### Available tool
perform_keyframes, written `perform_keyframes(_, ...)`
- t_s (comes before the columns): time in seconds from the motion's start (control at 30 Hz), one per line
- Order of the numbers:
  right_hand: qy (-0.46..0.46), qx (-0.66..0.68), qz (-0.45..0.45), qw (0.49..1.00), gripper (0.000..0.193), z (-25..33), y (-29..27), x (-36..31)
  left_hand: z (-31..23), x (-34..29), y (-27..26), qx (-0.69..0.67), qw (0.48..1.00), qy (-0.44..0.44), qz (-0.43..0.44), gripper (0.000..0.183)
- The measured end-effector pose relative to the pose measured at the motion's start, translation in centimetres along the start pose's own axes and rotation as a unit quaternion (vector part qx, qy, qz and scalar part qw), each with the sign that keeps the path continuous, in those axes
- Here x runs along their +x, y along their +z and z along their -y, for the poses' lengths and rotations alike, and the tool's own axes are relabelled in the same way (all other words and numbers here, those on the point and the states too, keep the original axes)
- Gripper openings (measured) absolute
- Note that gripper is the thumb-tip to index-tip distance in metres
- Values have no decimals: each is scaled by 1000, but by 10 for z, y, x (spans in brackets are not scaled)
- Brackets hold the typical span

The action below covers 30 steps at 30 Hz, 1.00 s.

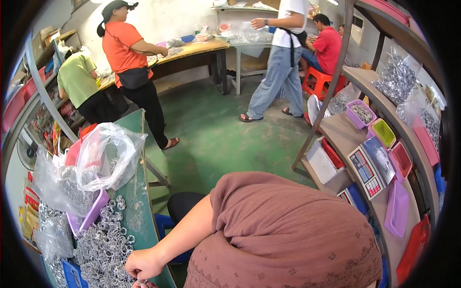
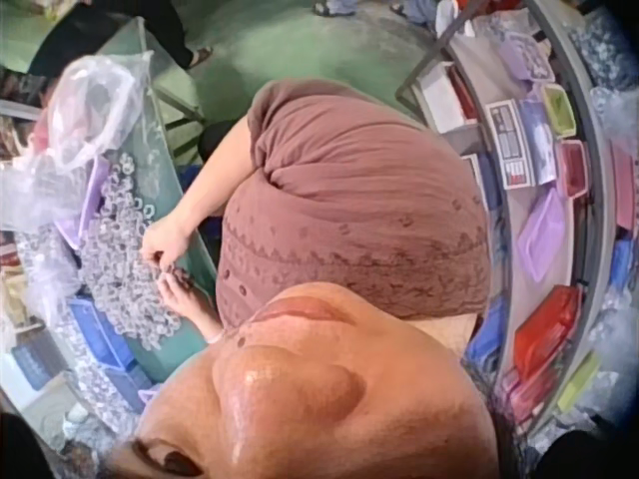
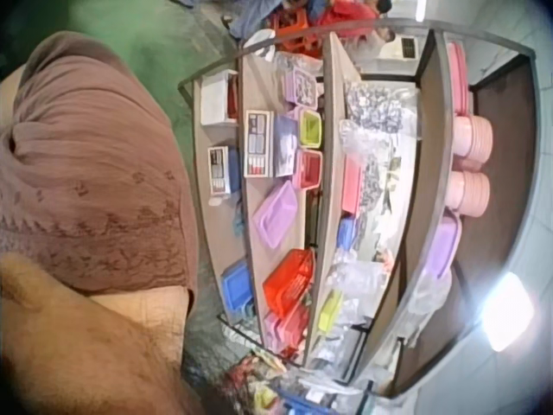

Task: The person picks up metal ring clips from a pile on the table and interlocks them together by hand.

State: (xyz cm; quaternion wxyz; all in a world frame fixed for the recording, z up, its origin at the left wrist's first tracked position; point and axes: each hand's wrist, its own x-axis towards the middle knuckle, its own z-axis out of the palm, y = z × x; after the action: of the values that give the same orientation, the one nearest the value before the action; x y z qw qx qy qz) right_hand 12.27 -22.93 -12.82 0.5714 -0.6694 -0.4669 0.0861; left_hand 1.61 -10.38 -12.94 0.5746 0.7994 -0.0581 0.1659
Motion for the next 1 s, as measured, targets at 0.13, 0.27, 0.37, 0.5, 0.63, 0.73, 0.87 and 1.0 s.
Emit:
perform_keyframes(0.13, 16, -3, 15, 1000, 8, -2, 1, -2, -7, -2, 2, -140, 980, -144, -4, 14)
perform_keyframes(0.27, 12, 6, 15, 1000, 7, -2, 0, -4, -2, -5, -3, -94, 989, -113, 20, 12)
perform_keyframes(0.37, 10, 5, 10, 1000, 7, -3, 0, -5, 16, -7, -12, 181, 974, 129, 33, 19)
perform_keyframes(0.5, 18, 10, 15, 1000, 8, -5, 0, -4, 27, -9, -20, 154, 981, 90, 72, 27)
perform_keyframes(0.63, 20, 29, 17, 999, 8, -5, -1, -5, 39, -13, -22, -2, 997, -59, 57, 26)
perform_keyframes(0.73, 36, 37, 29, 998, 9, -7, -1, -4, 39, -13, -20, 11, 998, -55, 36, 23)
perform_keyframes(0.87, 39, 36, 32, 998, 9, -12, 1, -2, 11, -5, -12, -144, 971, -193, 12, 19)
perform_keyframes(1.0, 43, 44, 33, 998, 8, -13, 0, -2, 0, -4, -3, -132, 973, -190, -11, 22)
